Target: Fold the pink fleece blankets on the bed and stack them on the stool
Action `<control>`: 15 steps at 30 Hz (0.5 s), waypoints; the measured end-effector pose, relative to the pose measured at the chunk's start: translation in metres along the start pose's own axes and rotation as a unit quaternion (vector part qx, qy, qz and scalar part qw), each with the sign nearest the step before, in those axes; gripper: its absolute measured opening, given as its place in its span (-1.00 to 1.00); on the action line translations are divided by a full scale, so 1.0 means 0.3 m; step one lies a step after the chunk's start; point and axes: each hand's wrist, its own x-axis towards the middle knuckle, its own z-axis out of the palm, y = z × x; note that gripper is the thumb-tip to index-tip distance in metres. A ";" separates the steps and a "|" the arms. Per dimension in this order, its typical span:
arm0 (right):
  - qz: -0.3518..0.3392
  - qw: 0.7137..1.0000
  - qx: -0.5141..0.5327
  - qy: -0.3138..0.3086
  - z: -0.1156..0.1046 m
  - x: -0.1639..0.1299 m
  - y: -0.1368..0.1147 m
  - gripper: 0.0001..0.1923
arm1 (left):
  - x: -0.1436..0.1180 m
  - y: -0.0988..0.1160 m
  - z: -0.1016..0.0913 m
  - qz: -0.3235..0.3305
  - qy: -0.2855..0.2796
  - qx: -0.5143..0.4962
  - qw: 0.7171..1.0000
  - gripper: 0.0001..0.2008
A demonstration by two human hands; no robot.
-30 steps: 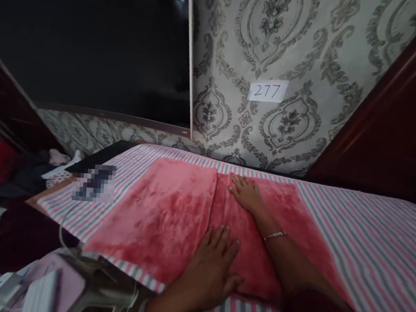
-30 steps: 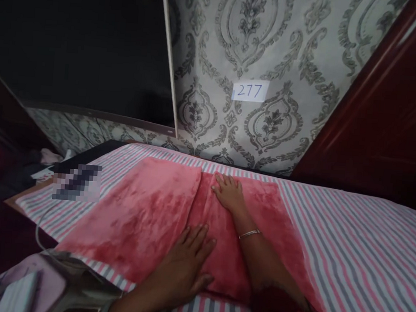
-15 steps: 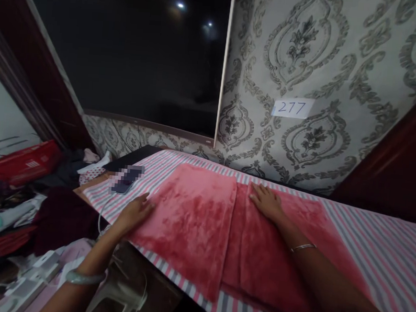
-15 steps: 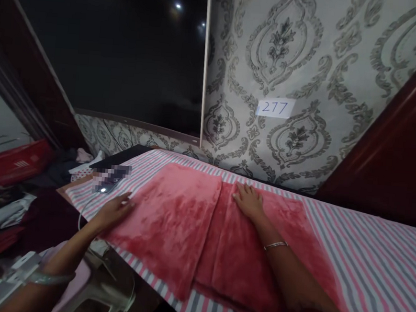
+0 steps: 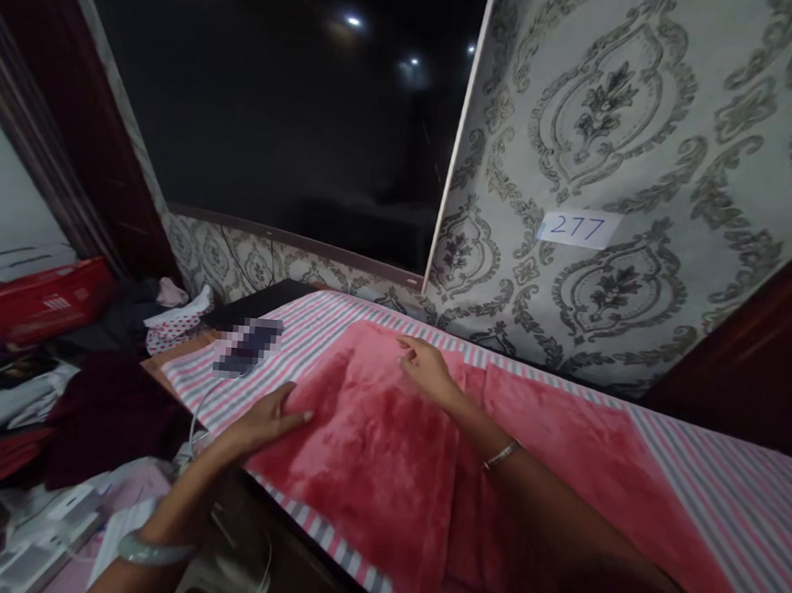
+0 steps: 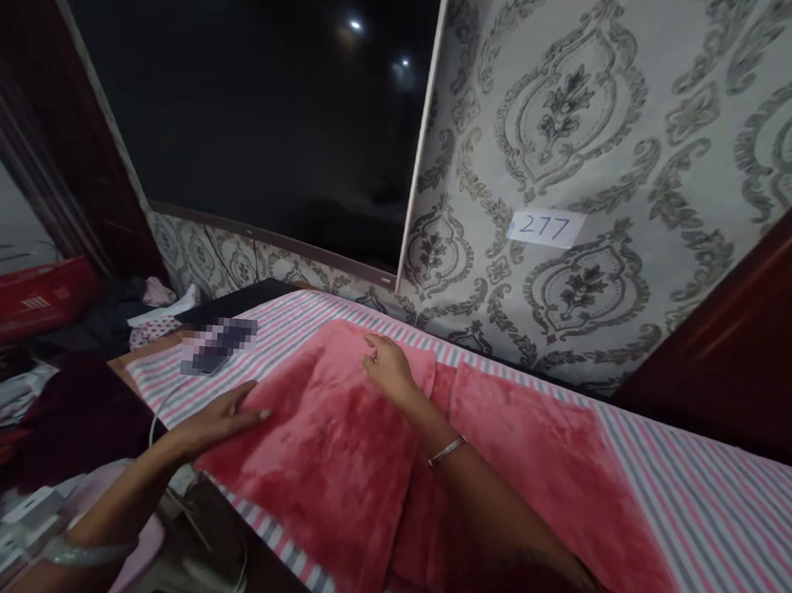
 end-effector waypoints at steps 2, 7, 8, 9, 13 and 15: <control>-0.033 0.999 -0.009 -0.020 0.026 0.064 -0.046 -0.34 | -0.013 0.019 0.006 0.056 -0.001 0.059 0.997 -0.23; -0.129 0.974 -0.101 -0.155 0.054 0.201 -0.165 -0.26 | -0.076 0.140 0.035 0.101 -0.045 0.218 0.970 -0.39; -0.135 0.968 -0.115 -0.176 0.058 0.224 -0.185 -0.34 | -0.091 0.163 0.042 0.102 -0.049 0.241 0.964 -0.40; -0.138 0.963 -0.128 -0.192 0.063 0.245 -0.200 -0.44 | -0.105 0.180 0.049 0.108 -0.051 0.256 0.959 -0.41; -0.170 0.945 -0.186 -0.210 0.092 0.296 -0.223 -0.72 | -0.150 0.171 0.060 0.161 -0.026 0.238 0.958 -0.44; -0.195 0.938 -0.212 -0.195 0.093 0.298 -0.215 -0.78 | -0.164 0.123 0.059 0.183 -0.001 0.189 0.965 -0.45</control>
